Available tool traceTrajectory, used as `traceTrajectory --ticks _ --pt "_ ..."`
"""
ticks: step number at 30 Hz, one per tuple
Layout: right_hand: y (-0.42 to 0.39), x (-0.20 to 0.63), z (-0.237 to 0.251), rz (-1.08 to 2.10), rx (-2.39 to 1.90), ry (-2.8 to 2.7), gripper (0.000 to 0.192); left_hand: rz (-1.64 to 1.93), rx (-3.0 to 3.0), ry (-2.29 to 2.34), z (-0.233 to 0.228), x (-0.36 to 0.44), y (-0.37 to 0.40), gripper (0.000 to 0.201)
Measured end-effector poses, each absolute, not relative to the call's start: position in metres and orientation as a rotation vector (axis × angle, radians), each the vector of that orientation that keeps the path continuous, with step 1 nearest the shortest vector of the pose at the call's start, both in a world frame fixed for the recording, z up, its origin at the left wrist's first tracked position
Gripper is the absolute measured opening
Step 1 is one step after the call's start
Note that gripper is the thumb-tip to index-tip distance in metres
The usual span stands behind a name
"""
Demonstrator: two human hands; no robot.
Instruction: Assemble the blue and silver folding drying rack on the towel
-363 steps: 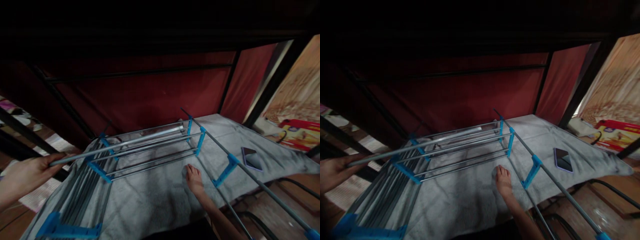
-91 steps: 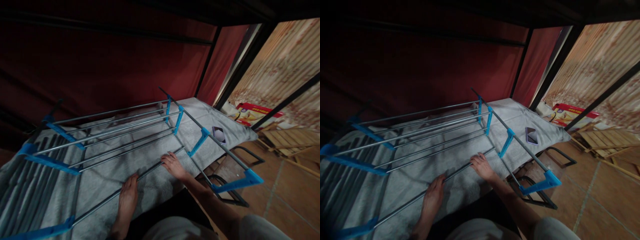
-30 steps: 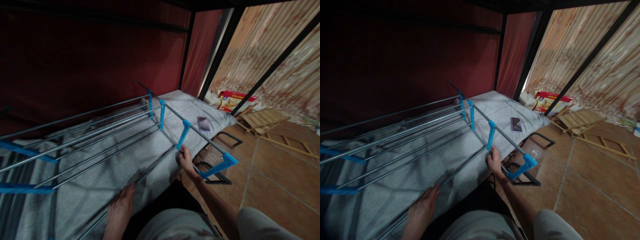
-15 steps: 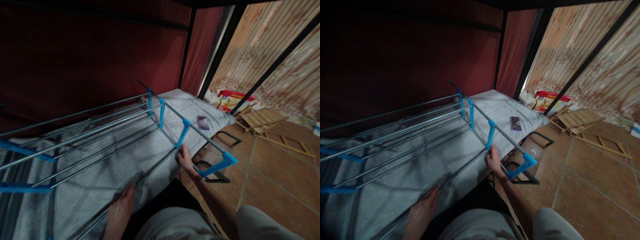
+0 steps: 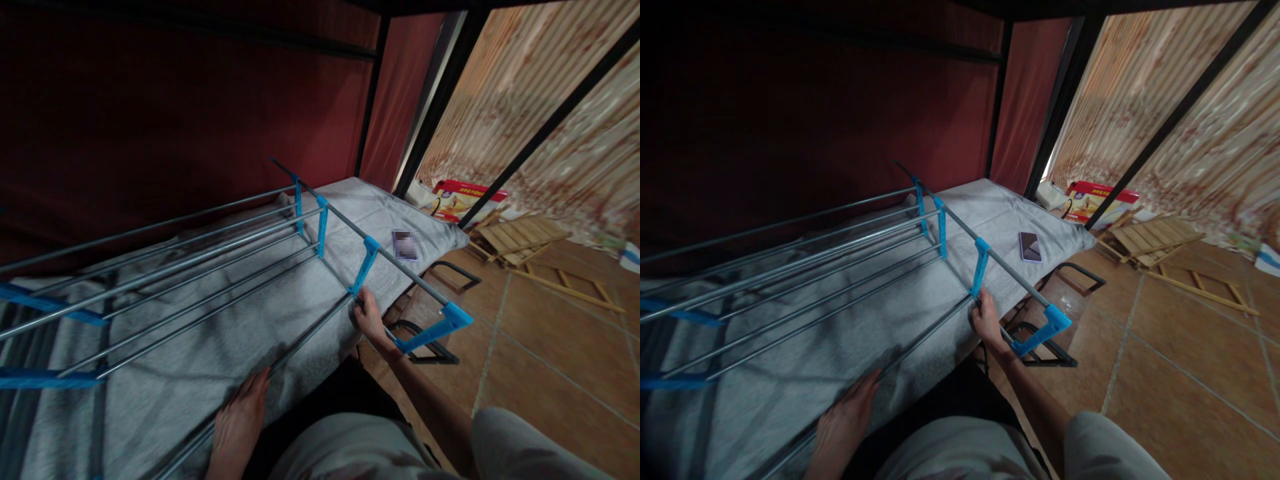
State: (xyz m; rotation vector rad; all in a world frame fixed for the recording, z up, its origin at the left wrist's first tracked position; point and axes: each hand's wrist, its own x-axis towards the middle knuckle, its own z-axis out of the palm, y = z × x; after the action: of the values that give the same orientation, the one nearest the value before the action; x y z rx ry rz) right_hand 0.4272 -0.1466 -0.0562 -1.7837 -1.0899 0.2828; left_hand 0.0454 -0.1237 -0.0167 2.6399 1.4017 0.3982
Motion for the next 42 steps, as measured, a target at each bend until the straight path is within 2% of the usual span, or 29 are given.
traceTrajectory --ticks 7,14,24,27,29,34,42 --pt "-0.147 0.425 -0.053 0.283 -1.767 -1.086 0.060 0.419 2.619 1.385 -0.014 0.049 -0.120 0.039" --pt "-0.148 0.426 -0.056 0.278 -1.783 -1.063 0.060 0.263 2.626 1.333 -0.007 0.048 -0.112 0.044" --pt "-0.158 0.429 -0.054 0.293 -1.797 -1.126 0.063 0.223 2.488 1.458 0.004 0.069 -0.123 0.042" --pt "-0.169 0.422 -0.050 0.146 -1.786 -1.070 0.063 0.115 2.426 1.497 0.013 0.079 -0.133 0.046" --pt "-0.173 0.412 -0.043 0.050 -1.744 -1.135 0.056 0.095 2.397 1.504 0.016 0.084 -0.135 0.048" --pt "-0.163 0.358 -0.012 0.350 -1.470 -1.602 0.034 0.164 2.376 1.509 0.021 0.090 -0.137 0.052" --pt "-0.128 0.274 0.012 0.660 -1.208 -1.893 0.033 0.211 2.427 1.454 0.017 0.091 -0.136 0.048"
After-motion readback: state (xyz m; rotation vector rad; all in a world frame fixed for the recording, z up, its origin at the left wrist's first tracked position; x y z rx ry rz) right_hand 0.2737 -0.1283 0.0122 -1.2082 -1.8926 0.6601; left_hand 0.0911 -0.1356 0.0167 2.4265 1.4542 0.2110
